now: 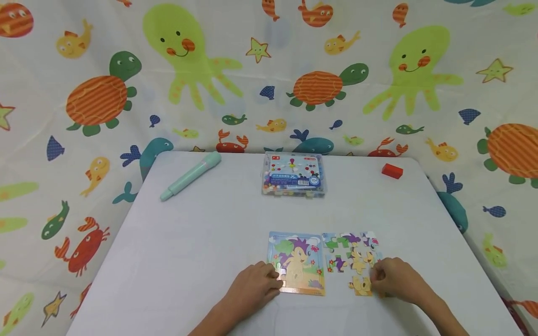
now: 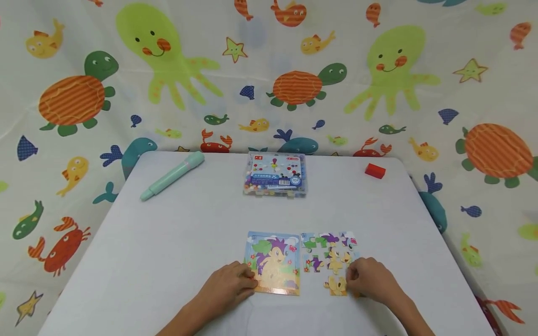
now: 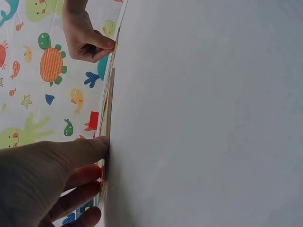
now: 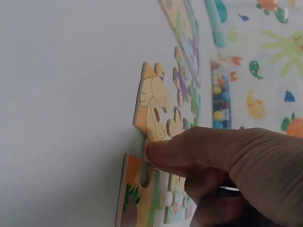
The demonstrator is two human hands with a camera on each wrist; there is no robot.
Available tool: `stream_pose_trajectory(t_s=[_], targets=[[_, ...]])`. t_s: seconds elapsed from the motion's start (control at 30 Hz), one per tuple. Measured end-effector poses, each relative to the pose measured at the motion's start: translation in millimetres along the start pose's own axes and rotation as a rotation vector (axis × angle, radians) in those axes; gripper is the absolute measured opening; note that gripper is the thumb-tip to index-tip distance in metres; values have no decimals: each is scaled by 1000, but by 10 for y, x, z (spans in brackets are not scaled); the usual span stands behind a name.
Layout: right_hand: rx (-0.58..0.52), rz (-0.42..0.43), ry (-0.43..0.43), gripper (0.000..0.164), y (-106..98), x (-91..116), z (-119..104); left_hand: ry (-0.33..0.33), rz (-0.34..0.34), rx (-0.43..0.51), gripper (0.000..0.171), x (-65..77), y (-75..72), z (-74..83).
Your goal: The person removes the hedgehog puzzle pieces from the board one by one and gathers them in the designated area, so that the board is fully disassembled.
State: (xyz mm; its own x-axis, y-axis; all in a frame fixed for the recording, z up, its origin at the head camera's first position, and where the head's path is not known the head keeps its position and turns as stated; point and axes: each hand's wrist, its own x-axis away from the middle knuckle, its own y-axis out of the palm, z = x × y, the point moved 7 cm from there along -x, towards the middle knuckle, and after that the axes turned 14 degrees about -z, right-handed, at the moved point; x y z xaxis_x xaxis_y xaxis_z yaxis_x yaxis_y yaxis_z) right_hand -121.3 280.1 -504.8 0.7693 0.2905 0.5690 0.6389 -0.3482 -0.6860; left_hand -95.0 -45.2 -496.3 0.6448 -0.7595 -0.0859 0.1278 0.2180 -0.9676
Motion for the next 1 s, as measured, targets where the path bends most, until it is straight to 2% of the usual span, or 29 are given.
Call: stream_pose_trajectory(t_s=[0.2, 0.33, 0.47, 0.53, 0.7, 0.8, 0.9, 1.0], targets=[[79, 32, 58, 15, -18, -3, -127, -16, 2, 0, 4, 27, -28, -33], [145, 70, 42, 10, -91, 48, -293, -26, -6, 28, 4, -5, -24, -35], [200, 155, -67, 8, -71, -50, -703, -40, -25, 59, 4, 4, -11, -32], [208, 183, -147, 7, 32, -189, -976, -47, -31, 70, 5, 18, -7, -41], [182, 188, -341, 6, 354, -526, -1561, -49, -25, 82, 8, -8, -19, -61], [219, 233, -401, 8, 465, -608, -1759, -51, -27, 81, 12, -45, -42, -65], [275, 292, -425, 4, 526, -623, -1865, -68, -51, 91, 11, -56, -44, -74], [293, 313, -452, 4, 562, -627, -1939, -101, -74, 100, 12, -31, -31, -104]])
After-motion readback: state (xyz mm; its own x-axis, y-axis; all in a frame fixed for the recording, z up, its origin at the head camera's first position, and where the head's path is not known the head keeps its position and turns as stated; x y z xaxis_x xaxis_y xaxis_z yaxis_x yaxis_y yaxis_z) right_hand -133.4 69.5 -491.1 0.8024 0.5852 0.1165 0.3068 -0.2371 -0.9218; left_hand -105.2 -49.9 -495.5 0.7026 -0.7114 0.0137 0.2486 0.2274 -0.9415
